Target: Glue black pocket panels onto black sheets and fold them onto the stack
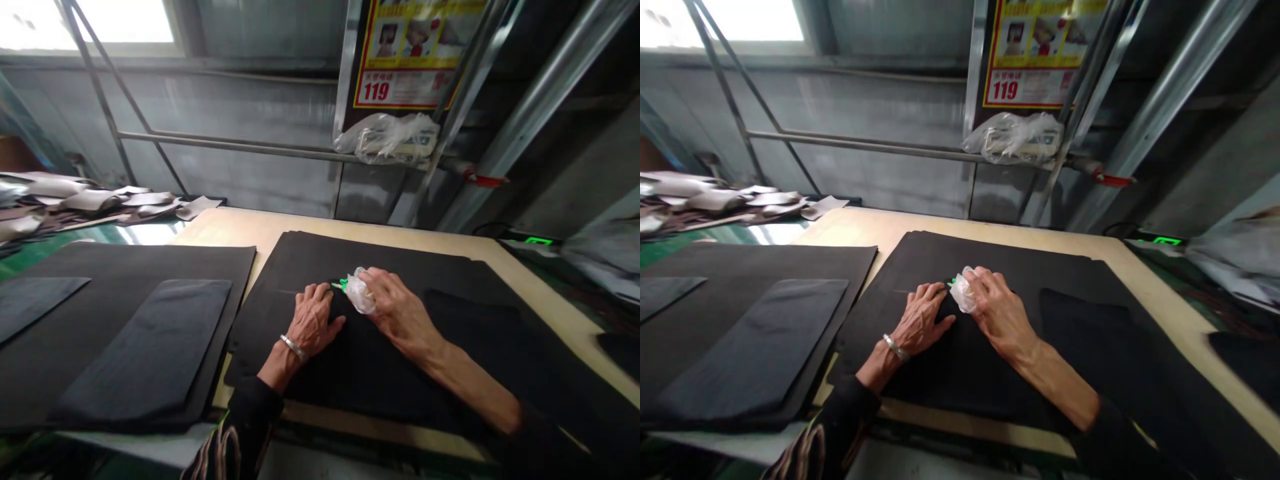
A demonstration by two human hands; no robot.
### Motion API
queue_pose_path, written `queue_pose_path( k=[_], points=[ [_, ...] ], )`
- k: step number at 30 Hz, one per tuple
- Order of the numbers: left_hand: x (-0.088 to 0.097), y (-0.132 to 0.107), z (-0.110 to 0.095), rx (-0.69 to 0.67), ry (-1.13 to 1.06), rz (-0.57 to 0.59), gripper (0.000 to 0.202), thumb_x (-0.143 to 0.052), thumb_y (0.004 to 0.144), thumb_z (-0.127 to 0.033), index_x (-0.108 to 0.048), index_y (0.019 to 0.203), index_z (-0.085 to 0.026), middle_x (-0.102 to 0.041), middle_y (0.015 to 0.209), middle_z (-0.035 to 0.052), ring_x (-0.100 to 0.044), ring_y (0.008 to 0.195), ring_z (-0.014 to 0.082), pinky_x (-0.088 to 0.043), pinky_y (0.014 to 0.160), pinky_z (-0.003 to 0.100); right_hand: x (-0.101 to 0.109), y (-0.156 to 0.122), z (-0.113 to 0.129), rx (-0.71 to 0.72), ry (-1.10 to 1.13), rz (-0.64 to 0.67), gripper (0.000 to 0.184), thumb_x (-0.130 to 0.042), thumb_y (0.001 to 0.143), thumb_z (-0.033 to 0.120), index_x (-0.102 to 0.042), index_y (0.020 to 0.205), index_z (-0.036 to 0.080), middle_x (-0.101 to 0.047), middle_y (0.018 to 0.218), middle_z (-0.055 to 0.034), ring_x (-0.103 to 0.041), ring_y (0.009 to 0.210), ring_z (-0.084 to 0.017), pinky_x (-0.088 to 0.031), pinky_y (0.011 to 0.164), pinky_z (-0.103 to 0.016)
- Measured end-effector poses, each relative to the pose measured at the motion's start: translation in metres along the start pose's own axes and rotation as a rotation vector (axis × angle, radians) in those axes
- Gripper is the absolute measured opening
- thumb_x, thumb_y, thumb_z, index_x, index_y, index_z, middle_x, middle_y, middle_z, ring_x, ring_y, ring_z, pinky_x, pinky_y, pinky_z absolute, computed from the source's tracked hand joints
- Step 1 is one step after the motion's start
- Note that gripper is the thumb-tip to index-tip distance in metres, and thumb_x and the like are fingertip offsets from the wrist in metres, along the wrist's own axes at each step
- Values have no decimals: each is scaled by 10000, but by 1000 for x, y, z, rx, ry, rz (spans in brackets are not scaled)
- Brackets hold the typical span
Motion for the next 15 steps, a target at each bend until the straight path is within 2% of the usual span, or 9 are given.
queue_pose_path(
  k=[6, 12, 15],
  points=[
    [-2, 0, 0, 1, 5, -4, 401, -619, 884, -390, -544, 1209, -168, -547, 1329, 90, -440, 1218, 309, -434, 958, 467, 9, -1, -5, 38, -81, 56, 467, -468, 853, 39, -556, 1304, 117, -574, 1303, -140, -548, 1087, -270, -515, 943, -382],
    [-3, 1, 1, -1, 1, 1, 422, -603, 890, -385, -505, 1244, -176, -552, 1322, 105, -453, 1207, 311, -432, 950, 477, 27, -28, -32, 29, -171, 39, 551, -453, 769, -22, -541, 1298, 103, -598, 1261, -143, -554, 1121, -261, -486, 975, -373],
    [-4, 0, 2, -1, -4, 6, 387, -600, 891, -386, -522, 1215, -189, -557, 1310, 95, -454, 1203, 307, -432, 951, 475, 31, -34, -35, -22, -173, 56, 597, -483, 728, -25, -527, 1309, 107, -587, 1275, -147, -552, 1123, -266, -490, 965, -376]
  ],
)
Point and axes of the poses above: each hand's wrist, its own y-axis towards the middle knuckle, its own x-axis out of the back of the hand, z = x × y, the point moved 3 cm from there along y, towards the middle knuckle
